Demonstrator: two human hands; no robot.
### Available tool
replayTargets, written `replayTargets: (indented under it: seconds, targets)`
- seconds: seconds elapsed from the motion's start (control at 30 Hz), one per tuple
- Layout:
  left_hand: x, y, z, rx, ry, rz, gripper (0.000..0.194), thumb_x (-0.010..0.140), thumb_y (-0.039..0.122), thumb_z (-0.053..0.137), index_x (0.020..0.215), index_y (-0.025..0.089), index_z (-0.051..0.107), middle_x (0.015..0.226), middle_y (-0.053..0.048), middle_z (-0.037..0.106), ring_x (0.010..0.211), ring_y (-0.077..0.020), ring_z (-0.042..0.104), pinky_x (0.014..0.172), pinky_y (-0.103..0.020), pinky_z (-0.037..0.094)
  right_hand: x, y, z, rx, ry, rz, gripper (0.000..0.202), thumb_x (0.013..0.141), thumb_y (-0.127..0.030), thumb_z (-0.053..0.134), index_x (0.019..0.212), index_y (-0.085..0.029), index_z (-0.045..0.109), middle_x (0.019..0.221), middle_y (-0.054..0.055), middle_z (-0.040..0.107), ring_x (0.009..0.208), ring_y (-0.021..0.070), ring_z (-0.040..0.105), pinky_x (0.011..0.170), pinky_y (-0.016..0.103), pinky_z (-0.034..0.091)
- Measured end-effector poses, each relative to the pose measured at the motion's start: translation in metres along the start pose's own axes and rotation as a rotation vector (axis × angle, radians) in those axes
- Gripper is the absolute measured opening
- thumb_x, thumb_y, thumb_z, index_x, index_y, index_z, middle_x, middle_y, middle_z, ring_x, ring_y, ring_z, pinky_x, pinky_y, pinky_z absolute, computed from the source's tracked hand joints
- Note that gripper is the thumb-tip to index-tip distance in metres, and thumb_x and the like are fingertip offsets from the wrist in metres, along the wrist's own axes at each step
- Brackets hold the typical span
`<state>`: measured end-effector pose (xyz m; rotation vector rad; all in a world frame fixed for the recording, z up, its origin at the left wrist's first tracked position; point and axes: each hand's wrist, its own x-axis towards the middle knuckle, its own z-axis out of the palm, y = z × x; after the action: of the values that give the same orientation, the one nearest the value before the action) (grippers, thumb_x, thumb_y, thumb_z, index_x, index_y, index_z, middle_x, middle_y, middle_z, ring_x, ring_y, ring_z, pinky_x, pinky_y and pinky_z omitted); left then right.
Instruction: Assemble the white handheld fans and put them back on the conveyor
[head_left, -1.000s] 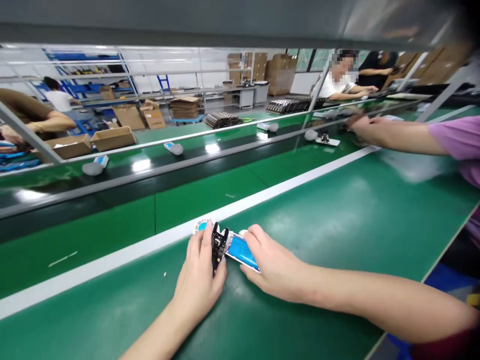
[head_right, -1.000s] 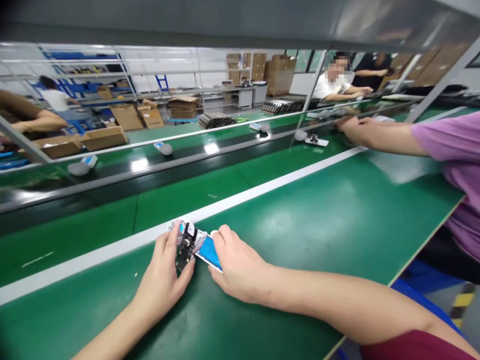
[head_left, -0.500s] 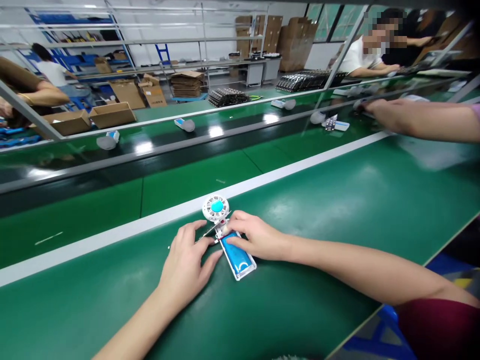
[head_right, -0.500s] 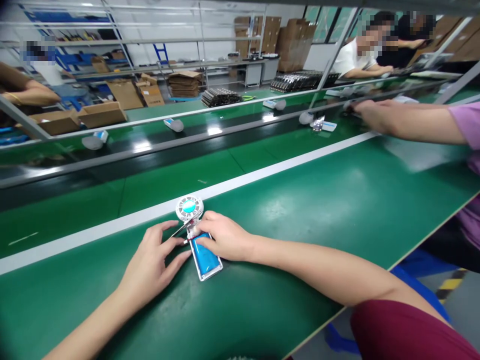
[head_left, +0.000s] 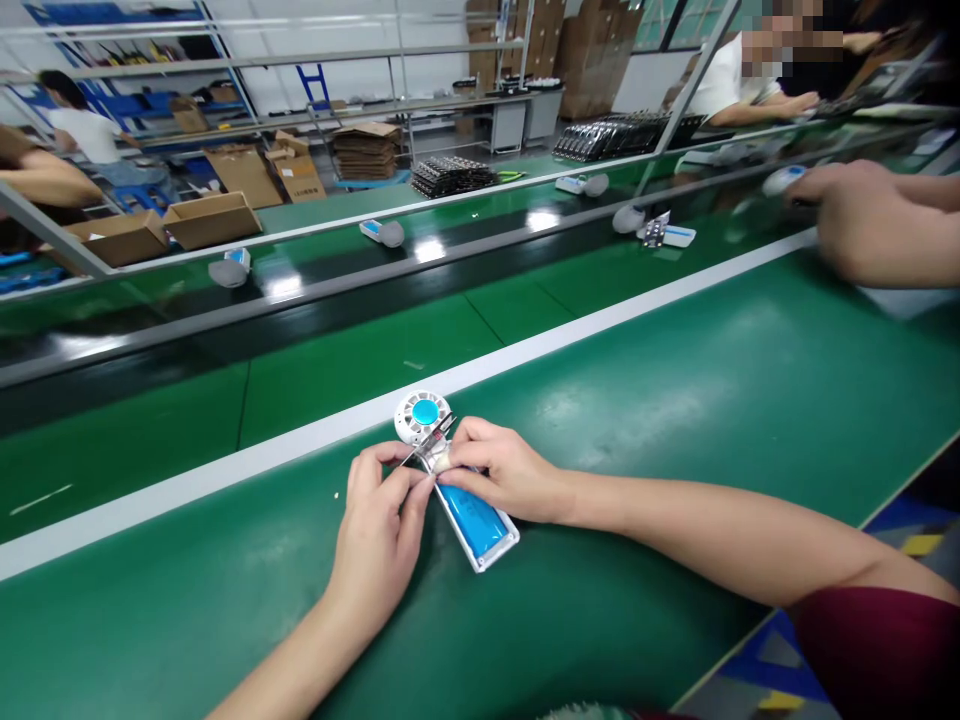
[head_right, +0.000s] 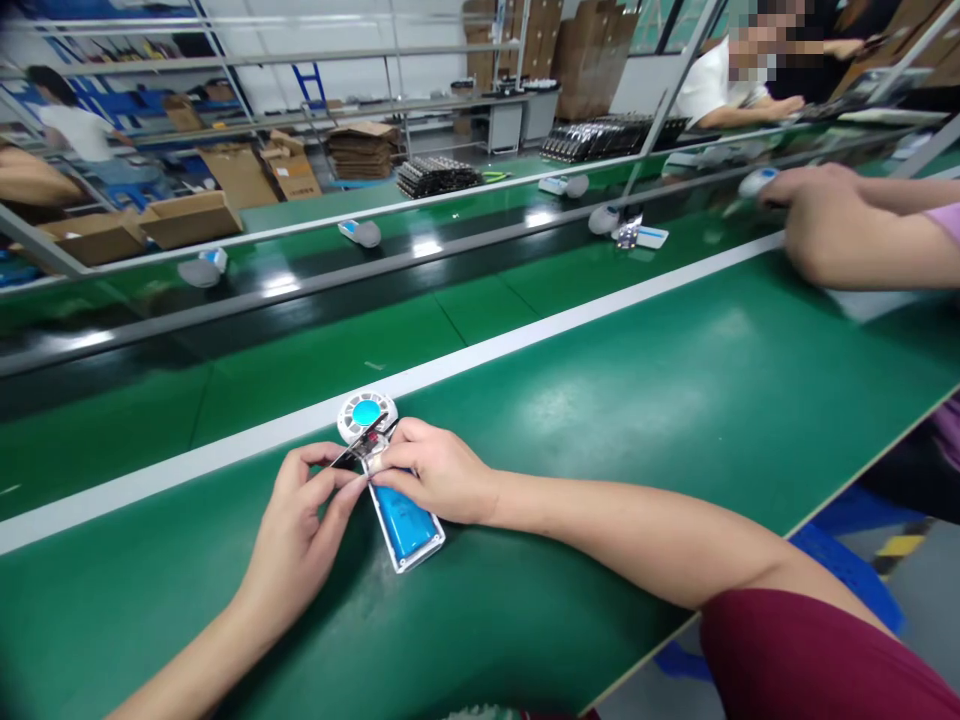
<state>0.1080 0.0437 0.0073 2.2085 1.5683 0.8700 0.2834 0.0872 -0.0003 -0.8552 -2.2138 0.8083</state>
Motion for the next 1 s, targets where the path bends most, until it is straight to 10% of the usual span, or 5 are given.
replayTargets:
  seconds: [0.27, 0.47, 1.0]
  targets:
    - [-0.002, -0.002, -0.014, 0.051, -0.033, 0.021, 0.014, 0.083, 0.027, 0.045, 0.08, 0.02, 0.056, 0.096, -0.004, 0.047, 0.087, -0.0147, 0.05, 0.072, -0.028, 0.044, 0.008, -0.003, 0.008, -0.182, -0.076, -0.084, 0.017, 0.083, -0.021, 0.05, 0.074, -0.016, 0.063, 0.077, 0.002, 0.054, 0.074, 0.0124, 0.05, 0.066, 0.026, 0.036]
    - [-0.008, -0.012, -0.029, 0.015, -0.107, -0.118, 0.047, 0.082, 0.025, 0.042, 0.127, 0.025, 0.029, 0.072, 0.003, 0.047, 0.058, -0.0089, 0.049, 0.057, -0.022, 0.045, 0.014, -0.006, 0.005, 0.127, -0.097, 0.074, 0.018, 0.083, -0.021, 0.051, 0.07, -0.014, 0.061, 0.07, -0.001, 0.046, 0.067, 0.0089, 0.048, 0.062, 0.02, 0.037]
    - [-0.013, -0.004, -0.011, 0.02, -0.133, -0.008, 0.042, 0.086, 0.022, 0.033, 0.128, 0.024, 0.034, 0.11, -0.009, 0.051, 0.093, -0.0155, 0.056, 0.078, -0.029, 0.049, 0.011, -0.019, 0.005, 0.101, -0.017, 0.065, 0.019, 0.078, -0.015, 0.05, 0.059, -0.013, 0.052, 0.068, -0.001, 0.043, 0.059, 0.0076, 0.042, 0.053, 0.019, 0.033]
